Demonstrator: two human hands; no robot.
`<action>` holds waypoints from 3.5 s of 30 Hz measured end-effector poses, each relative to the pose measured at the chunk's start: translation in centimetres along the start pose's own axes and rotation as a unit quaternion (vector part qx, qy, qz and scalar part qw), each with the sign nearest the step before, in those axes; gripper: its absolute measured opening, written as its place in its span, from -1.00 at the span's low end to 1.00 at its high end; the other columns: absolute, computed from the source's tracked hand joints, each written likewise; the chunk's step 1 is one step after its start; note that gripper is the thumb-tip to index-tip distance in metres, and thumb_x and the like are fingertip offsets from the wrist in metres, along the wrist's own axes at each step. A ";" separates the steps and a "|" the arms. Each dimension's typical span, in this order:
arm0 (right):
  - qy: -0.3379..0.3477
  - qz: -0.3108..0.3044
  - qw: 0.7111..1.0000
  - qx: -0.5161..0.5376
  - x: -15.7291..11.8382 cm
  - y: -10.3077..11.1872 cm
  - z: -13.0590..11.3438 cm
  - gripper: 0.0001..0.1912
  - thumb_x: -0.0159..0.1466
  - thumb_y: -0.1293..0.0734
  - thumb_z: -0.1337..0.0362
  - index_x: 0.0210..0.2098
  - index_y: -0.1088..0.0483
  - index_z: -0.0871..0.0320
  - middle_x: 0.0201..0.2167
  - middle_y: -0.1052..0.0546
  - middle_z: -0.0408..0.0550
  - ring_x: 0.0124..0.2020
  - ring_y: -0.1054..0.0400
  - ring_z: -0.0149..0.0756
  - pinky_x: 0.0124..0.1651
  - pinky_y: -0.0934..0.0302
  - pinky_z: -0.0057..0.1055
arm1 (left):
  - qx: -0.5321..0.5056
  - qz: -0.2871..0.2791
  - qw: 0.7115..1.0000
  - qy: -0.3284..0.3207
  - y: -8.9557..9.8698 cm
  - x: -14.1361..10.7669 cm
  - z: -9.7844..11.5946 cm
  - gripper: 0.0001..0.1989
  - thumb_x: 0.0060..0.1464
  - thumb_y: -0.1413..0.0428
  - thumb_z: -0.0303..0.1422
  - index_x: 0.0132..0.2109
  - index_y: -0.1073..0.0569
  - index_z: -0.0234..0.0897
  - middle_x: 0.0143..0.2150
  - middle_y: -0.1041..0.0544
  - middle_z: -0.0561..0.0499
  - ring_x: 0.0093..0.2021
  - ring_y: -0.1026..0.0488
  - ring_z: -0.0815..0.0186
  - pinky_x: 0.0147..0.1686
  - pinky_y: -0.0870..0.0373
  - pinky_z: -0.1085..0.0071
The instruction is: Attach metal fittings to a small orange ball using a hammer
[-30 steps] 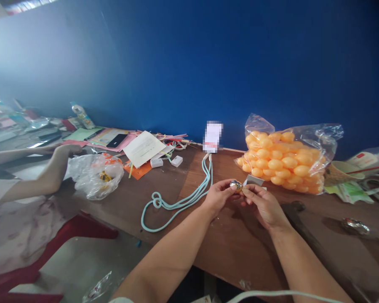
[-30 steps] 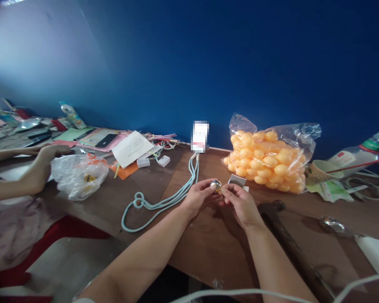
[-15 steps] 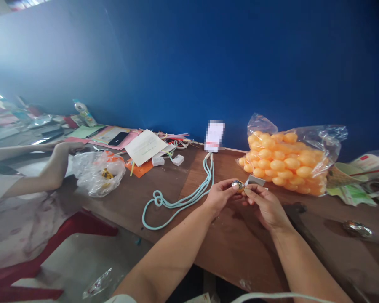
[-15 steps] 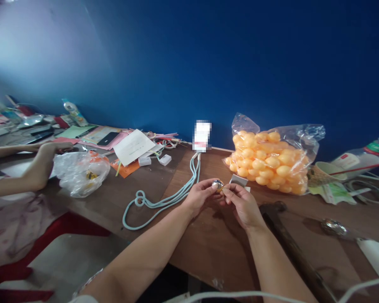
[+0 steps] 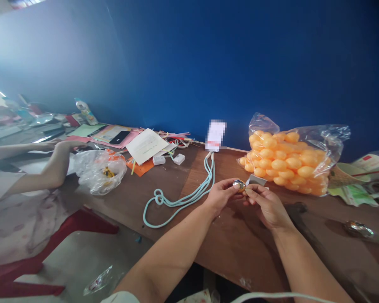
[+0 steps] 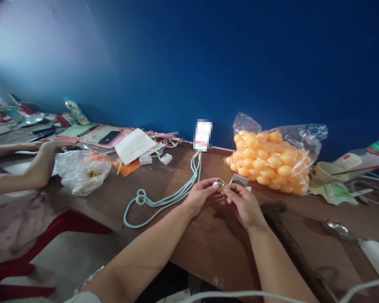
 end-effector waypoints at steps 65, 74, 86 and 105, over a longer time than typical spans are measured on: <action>-0.016 -0.009 0.999 0.036 0.5 0.3 0.6 -0.78 0.01 -0.50 0.23 -0.39 -0.42 0.11 -0.55 -0.39 -0.22 -0.56 -0.22 -0.53 -0.35 -0.36 -0.48 | 0.008 -0.023 0.999 -0.023 0.3 0.2 -0.2 -0.58 -0.17 -0.30 -0.26 -0.14 -0.52 -0.39 -0.25 -0.52 -0.08 -0.31 -0.47 0.34 -0.14 -0.36 0.32; -0.009 -0.007 0.999 0.030 0.5 0.3 0.6 -0.78 0.02 -0.50 0.22 -0.40 -0.41 0.10 -0.56 -0.39 -0.22 -0.56 -0.22 -0.52 -0.35 -0.35 -0.48 | 0.014 -0.034 0.999 -0.028 0.4 0.3 -0.2 -0.59 -0.16 -0.29 -0.24 -0.15 -0.53 -0.37 -0.25 -0.52 -0.07 -0.31 -0.47 0.34 -0.14 -0.35 0.31; -0.001 -0.001 1.000 0.027 0.5 0.1 0.6 -0.79 0.02 -0.49 0.23 -0.40 -0.40 0.10 -0.62 -0.35 -0.23 -0.54 -0.24 -0.48 -0.32 -0.34 -0.47 | 0.028 -0.020 0.999 -0.023 0.0 0.0 0.1 -0.57 -0.20 -0.30 -0.24 -0.15 -0.52 -0.38 -0.26 -0.51 -0.06 -0.32 -0.45 0.36 -0.16 -0.36 0.33; 0.002 0.022 1.000 -0.010 0.4 -0.2 0.5 -0.69 -0.04 -0.52 0.17 -0.42 -0.35 0.10 -0.62 -0.35 -0.25 -0.59 -0.19 -0.48 -0.40 -0.31 -0.43 | 0.126 0.002 0.990 -0.065 -0.3 -0.3 0.5 -0.52 -0.19 -0.28 -0.17 -0.12 -0.50 -0.38 -0.28 -0.52 -0.08 -0.32 -0.45 0.33 -0.19 -0.40 0.33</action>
Point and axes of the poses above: each hand's wrist, its own x-axis towards the middle knuckle, its own y-axis out of the back of the hand, z = x × y, the point moved 1 cm from there along x, towards the middle knuckle
